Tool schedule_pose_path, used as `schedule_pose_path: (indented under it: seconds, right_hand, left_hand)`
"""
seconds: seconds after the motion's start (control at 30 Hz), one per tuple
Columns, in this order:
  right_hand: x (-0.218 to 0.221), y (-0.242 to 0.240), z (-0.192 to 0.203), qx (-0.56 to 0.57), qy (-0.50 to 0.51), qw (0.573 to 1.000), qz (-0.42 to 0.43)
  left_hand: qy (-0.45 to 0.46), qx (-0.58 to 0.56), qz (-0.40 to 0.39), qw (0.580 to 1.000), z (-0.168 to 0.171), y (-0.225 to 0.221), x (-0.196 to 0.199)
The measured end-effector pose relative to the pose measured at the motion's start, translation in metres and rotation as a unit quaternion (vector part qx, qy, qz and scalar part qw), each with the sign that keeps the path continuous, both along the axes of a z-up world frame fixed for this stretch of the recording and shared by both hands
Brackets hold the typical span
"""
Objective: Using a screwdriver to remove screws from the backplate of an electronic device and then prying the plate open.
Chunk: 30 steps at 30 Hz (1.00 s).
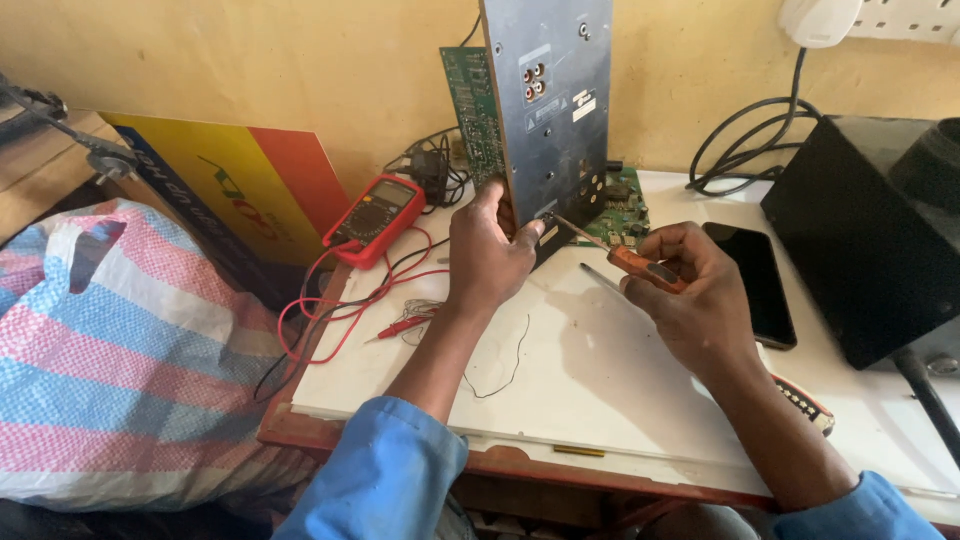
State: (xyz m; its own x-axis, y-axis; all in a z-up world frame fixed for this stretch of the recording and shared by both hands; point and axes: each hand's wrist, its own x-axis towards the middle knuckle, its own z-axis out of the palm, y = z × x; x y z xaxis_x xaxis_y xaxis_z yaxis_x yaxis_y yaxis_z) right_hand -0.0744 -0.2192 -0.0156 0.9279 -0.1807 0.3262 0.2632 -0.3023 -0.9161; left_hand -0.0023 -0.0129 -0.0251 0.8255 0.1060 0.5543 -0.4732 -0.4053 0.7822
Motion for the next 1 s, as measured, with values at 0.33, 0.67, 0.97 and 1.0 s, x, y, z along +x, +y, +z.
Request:
schedule_pose_path:
  seconds: [0.33, 0.67, 0.97, 1.0]
  right_hand:
    - [-0.005, 0.008, 0.001, -0.055, 0.007, 0.998, 0.015]
    - [-0.01, 0.011, 0.011, -0.142, 0.007, 0.988, -0.052]
    - [0.001, -0.001, -0.004, -0.31, 0.002, 0.944, -0.117]
    - [0.005, -0.004, -0.008, -0.35, 0.007, 0.93, -0.114]
  left_hand:
    - [-0.013, 0.026, -0.003, 1.0, 0.007, -0.004, -0.007]
    - [-0.021, 0.01, -0.013, 1.0, 0.001, -0.007, -0.005]
    - [-0.033, 0.007, -0.008, 0.999, -0.003, -0.009, -0.001]
    - [-0.037, 0.012, -0.006, 0.999, -0.003, -0.008, -0.001]
